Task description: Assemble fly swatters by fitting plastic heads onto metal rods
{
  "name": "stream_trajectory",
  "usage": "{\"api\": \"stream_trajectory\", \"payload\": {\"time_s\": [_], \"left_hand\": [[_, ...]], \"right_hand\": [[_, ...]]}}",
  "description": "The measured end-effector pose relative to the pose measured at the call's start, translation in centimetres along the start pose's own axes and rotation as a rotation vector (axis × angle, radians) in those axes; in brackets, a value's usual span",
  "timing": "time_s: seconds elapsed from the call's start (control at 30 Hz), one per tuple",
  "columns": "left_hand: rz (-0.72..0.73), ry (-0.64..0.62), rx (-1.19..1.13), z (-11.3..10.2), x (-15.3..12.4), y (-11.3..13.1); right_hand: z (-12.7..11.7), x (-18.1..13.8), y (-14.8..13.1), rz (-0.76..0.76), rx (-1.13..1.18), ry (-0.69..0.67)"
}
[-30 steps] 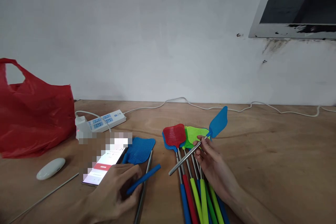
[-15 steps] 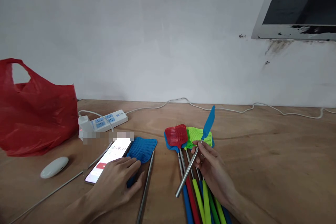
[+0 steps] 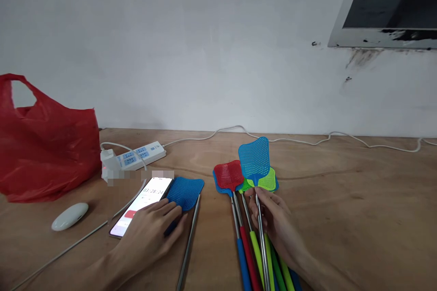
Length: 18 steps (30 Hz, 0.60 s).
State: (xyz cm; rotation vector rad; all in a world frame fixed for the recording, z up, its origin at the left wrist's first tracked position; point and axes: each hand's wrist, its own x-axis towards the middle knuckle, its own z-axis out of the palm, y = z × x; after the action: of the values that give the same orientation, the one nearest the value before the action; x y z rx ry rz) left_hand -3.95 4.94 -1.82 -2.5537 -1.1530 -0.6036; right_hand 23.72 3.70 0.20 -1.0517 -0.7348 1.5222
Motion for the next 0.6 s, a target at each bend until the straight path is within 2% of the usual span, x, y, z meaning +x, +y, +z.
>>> {"api": "stream_trajectory", "payload": {"time_s": [0.13, 0.23, 0.43, 0.6], "left_hand": [[-0.042, 0.036, 0.055, 0.2, -0.2, -0.5], [0.011, 0.038, -0.006, -0.1, -0.1, -0.2], [0.148, -0.092, -0.162, -0.8, 0.4, 0.7], [0.028, -0.035, -0.02, -0.2, 0.2, -0.2]], "right_hand": [[0.2, -0.1, -0.1, -0.006, -0.011, 0.008], [0.1, -0.1, 0.0, -0.01, -0.037, 0.022], [0.1, -0.1, -0.1, -0.017, -0.073, -0.008], [0.2, -0.1, -0.1, -0.051, -0.134, -0.002]]}}
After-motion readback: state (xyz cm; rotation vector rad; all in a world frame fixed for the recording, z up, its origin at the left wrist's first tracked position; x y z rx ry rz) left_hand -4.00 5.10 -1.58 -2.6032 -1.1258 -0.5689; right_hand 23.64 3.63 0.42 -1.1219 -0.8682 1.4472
